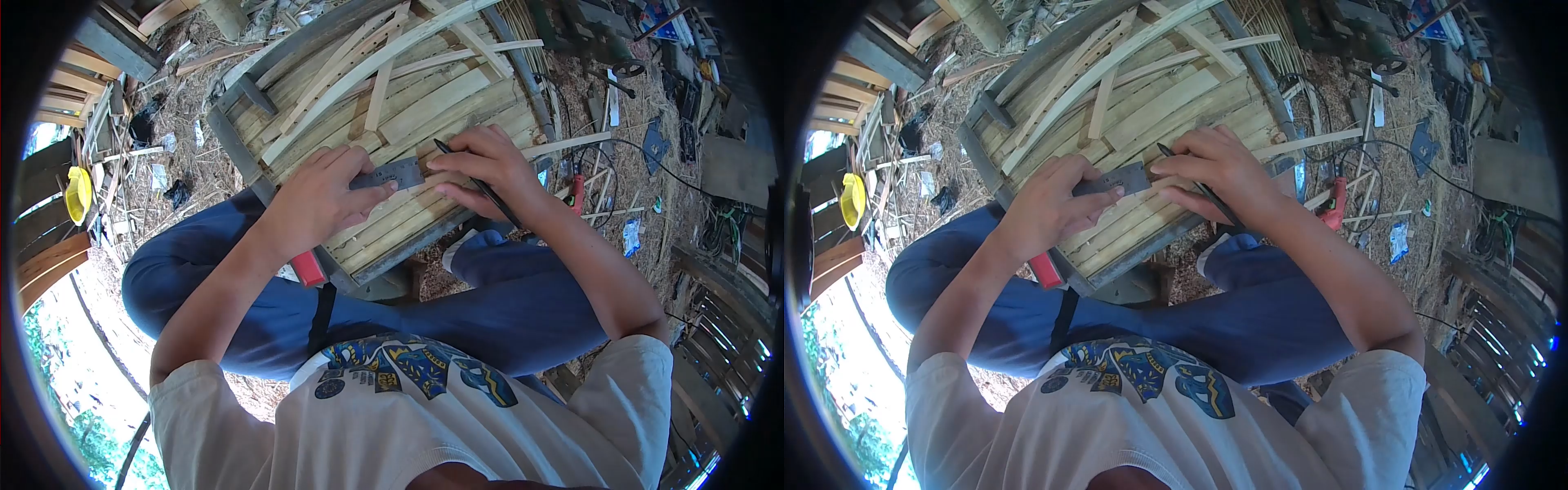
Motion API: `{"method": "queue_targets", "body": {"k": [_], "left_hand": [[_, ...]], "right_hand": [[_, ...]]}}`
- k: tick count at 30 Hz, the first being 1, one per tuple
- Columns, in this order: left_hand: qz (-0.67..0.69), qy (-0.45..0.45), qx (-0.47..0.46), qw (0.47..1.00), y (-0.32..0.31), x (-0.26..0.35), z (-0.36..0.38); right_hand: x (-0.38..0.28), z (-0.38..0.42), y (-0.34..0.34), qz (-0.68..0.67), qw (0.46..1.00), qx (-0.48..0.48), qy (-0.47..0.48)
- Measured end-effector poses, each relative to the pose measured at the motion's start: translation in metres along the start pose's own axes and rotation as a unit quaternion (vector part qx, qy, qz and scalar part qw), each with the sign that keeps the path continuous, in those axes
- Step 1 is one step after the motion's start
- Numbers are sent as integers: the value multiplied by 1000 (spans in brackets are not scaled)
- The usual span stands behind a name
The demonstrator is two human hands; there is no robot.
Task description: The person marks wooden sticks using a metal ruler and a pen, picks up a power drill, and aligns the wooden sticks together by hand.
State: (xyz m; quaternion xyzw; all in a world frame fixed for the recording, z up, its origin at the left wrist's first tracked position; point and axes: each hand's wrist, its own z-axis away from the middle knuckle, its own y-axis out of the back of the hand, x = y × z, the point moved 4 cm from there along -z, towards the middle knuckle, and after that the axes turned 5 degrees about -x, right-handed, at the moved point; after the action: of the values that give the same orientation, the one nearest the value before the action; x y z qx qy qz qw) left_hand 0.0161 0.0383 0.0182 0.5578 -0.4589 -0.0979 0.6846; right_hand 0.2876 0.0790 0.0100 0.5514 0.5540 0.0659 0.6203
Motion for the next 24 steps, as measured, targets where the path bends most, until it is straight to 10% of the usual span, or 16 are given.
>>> {"method": "queue_targets", "body": {"k": [11,24], "left_hand": [[5,9,-5,1000,1,1,-1],[4,2,-2,1000,0,-2,0]], "right_hand": [[2,16,-10,-356,911,-26,-208],[-9,1,3,-167,976,-15,-141]]}}
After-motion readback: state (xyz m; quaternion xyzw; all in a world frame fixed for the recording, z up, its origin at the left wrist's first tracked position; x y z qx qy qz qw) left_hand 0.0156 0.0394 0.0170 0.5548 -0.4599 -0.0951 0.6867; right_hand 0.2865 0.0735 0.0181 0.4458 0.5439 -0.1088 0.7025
